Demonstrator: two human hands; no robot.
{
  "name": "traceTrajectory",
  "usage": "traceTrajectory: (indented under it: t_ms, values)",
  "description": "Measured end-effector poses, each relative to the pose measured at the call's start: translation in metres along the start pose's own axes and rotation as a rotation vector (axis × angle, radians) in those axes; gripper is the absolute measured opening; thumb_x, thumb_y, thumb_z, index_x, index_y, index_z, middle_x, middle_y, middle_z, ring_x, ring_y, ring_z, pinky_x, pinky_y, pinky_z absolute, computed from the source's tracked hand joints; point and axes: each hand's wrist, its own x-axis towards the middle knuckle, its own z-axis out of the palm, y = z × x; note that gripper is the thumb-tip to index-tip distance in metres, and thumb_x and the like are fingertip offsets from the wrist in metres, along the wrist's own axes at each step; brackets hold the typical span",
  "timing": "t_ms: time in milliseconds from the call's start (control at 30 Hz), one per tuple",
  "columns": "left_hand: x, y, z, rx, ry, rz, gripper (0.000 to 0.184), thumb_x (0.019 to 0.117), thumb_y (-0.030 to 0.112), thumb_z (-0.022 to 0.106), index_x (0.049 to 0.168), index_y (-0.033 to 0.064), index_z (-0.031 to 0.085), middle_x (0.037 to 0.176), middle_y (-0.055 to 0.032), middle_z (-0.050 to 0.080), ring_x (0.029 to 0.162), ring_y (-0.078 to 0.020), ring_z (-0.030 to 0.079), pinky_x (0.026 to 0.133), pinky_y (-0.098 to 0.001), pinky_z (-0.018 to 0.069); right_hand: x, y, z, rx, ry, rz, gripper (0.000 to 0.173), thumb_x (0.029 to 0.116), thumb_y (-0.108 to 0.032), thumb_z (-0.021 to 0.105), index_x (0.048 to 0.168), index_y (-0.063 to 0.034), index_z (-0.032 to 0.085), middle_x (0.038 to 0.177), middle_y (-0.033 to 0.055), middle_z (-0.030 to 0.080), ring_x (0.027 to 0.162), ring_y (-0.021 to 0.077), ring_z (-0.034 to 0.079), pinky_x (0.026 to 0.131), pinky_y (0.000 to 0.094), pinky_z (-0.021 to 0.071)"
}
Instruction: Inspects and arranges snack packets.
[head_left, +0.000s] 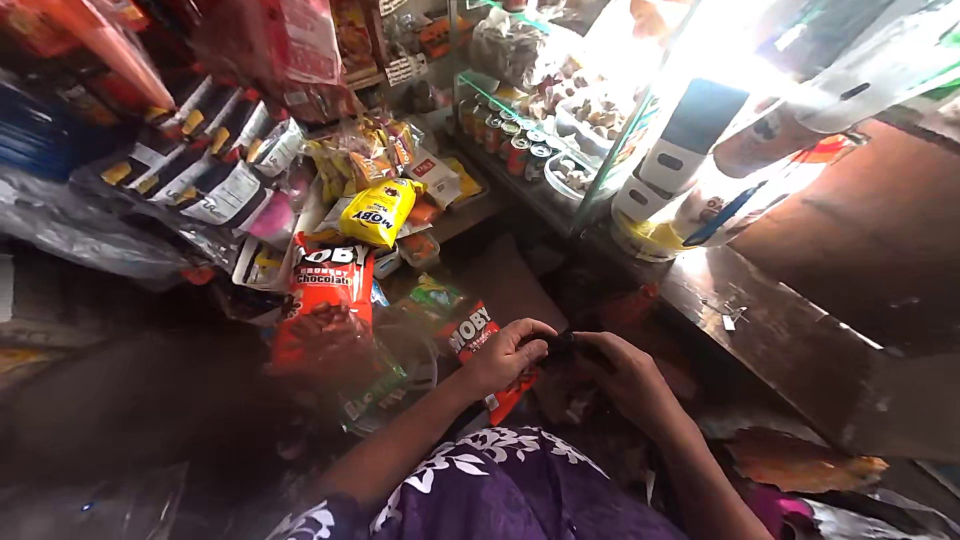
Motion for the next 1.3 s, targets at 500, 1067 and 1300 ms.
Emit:
traceTrajectory:
  t_ms: [500,1067,1300]
  values:
    - [-0.011,-0.002,0.000,0.408,0.102,0.185,0.031,0.1061,0.011,0.047,0.122,-0.0101,0.062,0.119,-0.0249,0.066,0.110,-0.0257,0.065,0.099,-0.0350,0.0503,-0.003,-0.008,0.011,-0.185,-0.022,-0.050,0.028,0.0913,-0.004,0.065,0.117,0.0043,0.071,0.100,0.0216,0.072,0.092,0.0386,0.072,0.086,0.0533,0.0576]
    - [-0.018,-0.001,0.008,0.799,0.084,0.140,0.027,0.1053,0.009,0.049,0.117,-0.0115,0.062,0.108,-0.0285,0.067,0.101,-0.0408,0.070,0.089,-0.0473,0.0556,-0.008,-0.016,0.029,-0.187,-0.148,0.009,0.030,0.0910,0.006,0.063,0.121,0.0089,0.067,0.103,0.0256,0.071,0.093,0.0412,0.072,0.087,0.0526,0.0576]
    - [-0.015,0.003,-0.008,0.771,-0.080,0.073,0.031,0.1083,0.010,0.042,0.123,-0.0117,0.058,0.116,-0.0307,0.064,0.111,-0.0425,0.065,0.097,-0.0492,0.0511,-0.011,-0.007,0.047,0.028,-0.180,0.092,0.031,0.0954,0.000,0.061,0.125,0.0102,0.065,0.110,0.0261,0.070,0.098,0.0353,0.071,0.090,0.0450,0.0568]
